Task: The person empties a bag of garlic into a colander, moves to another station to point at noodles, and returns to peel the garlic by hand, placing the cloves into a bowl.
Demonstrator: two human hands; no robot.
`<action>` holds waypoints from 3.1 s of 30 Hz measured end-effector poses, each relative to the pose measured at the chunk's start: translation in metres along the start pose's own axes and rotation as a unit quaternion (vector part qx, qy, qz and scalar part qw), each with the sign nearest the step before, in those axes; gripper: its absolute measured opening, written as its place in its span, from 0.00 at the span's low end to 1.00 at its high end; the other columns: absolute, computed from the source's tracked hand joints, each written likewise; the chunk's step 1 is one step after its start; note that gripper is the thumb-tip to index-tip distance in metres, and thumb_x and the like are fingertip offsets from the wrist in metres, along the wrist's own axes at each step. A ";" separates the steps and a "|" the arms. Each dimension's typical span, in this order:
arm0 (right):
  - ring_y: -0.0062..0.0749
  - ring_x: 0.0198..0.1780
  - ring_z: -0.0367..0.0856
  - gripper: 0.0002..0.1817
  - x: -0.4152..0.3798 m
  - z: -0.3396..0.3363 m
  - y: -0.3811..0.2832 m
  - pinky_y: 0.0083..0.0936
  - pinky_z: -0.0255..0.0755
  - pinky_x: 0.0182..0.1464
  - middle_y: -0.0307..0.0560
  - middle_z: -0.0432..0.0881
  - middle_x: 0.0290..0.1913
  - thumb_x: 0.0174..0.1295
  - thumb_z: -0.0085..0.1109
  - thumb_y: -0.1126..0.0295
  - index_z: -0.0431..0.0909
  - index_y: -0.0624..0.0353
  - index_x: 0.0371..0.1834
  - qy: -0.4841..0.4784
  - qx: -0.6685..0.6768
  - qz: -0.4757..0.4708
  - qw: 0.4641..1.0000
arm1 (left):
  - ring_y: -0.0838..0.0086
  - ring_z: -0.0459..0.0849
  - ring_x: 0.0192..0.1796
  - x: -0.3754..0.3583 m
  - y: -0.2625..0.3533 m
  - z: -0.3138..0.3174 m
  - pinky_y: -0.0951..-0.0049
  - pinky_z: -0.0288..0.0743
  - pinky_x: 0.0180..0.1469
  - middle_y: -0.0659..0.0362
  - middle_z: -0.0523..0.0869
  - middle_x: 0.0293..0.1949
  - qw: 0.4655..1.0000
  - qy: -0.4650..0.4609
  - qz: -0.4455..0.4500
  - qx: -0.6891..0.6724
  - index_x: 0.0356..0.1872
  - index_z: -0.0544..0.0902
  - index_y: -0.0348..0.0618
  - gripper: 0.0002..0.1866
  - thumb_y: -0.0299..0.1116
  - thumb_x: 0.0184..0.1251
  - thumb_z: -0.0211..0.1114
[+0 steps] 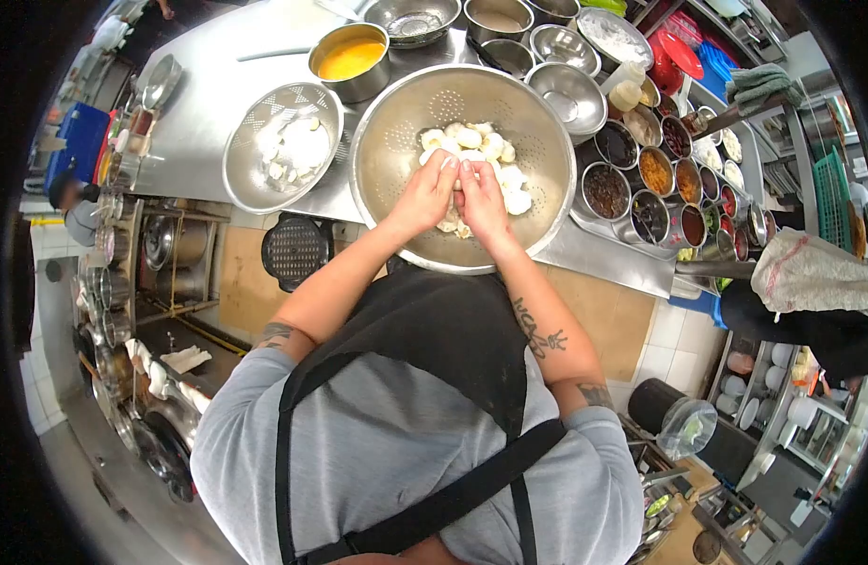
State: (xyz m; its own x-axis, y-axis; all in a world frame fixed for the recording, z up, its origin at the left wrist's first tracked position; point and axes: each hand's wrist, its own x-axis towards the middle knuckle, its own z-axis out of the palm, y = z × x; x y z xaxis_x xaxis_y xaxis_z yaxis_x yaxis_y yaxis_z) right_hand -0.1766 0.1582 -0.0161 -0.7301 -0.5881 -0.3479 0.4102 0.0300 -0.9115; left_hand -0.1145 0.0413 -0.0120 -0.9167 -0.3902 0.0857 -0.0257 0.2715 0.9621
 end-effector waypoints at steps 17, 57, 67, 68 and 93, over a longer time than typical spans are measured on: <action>0.41 0.26 0.78 0.25 0.015 0.014 0.000 0.37 0.71 0.34 0.56 0.79 0.23 0.76 0.42 0.58 0.79 0.68 0.31 0.131 -0.242 -0.242 0.931 | 0.64 0.82 0.42 0.017 -0.012 0.021 0.63 0.74 0.47 0.50 0.84 0.39 0.982 0.063 -0.044 -0.172 0.46 0.77 0.36 0.18 0.39 0.80 0.42; 0.33 0.27 0.79 0.16 0.000 -0.004 -0.004 0.31 0.74 0.32 0.48 0.78 0.25 0.64 0.64 0.63 0.75 0.63 0.46 0.061 -0.336 -0.206 0.917 | 0.64 0.80 0.58 0.014 -0.022 -0.006 0.57 0.76 0.61 0.52 0.76 0.59 0.873 -0.054 -0.246 -0.418 0.69 0.58 0.43 0.21 0.37 0.82 0.43; 0.35 0.37 0.86 0.22 0.009 -0.002 0.000 0.30 0.78 0.40 0.55 0.86 0.37 0.71 0.56 0.61 0.73 0.71 0.56 0.024 -0.265 -0.182 0.947 | 0.63 0.80 0.59 0.012 -0.020 -0.007 0.58 0.76 0.58 0.52 0.75 0.61 0.848 -0.140 -0.216 -0.463 0.65 0.62 0.42 0.18 0.37 0.81 0.42; 0.37 0.39 0.86 0.23 0.008 -0.002 0.001 0.31 0.78 0.41 0.57 0.86 0.38 0.71 0.54 0.60 0.73 0.71 0.56 0.028 -0.264 -0.175 0.948 | 0.64 0.80 0.58 0.011 -0.019 -0.006 0.60 0.76 0.56 0.52 0.76 0.59 0.850 -0.136 -0.225 -0.456 0.63 0.64 0.43 0.16 0.37 0.81 0.43; 0.37 0.29 0.80 0.20 -0.003 -0.002 -0.006 0.35 0.72 0.34 0.56 0.81 0.27 0.70 0.55 0.58 0.72 0.70 0.36 -0.021 -0.309 -0.165 0.936 | 0.74 0.81 0.37 0.017 -0.022 -0.005 0.72 0.76 0.39 0.55 0.84 0.37 0.970 -0.028 -0.102 -0.220 0.50 0.77 0.33 0.24 0.45 0.82 0.41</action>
State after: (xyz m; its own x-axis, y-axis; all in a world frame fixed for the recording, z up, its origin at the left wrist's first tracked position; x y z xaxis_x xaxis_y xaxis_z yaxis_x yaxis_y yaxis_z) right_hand -0.1776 0.1612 -0.0104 -0.7342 -0.6784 -0.0282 -0.2377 0.2956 -0.9253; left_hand -0.1274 0.0241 -0.0301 -0.9310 -0.3447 -0.1203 -0.0474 -0.2126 0.9760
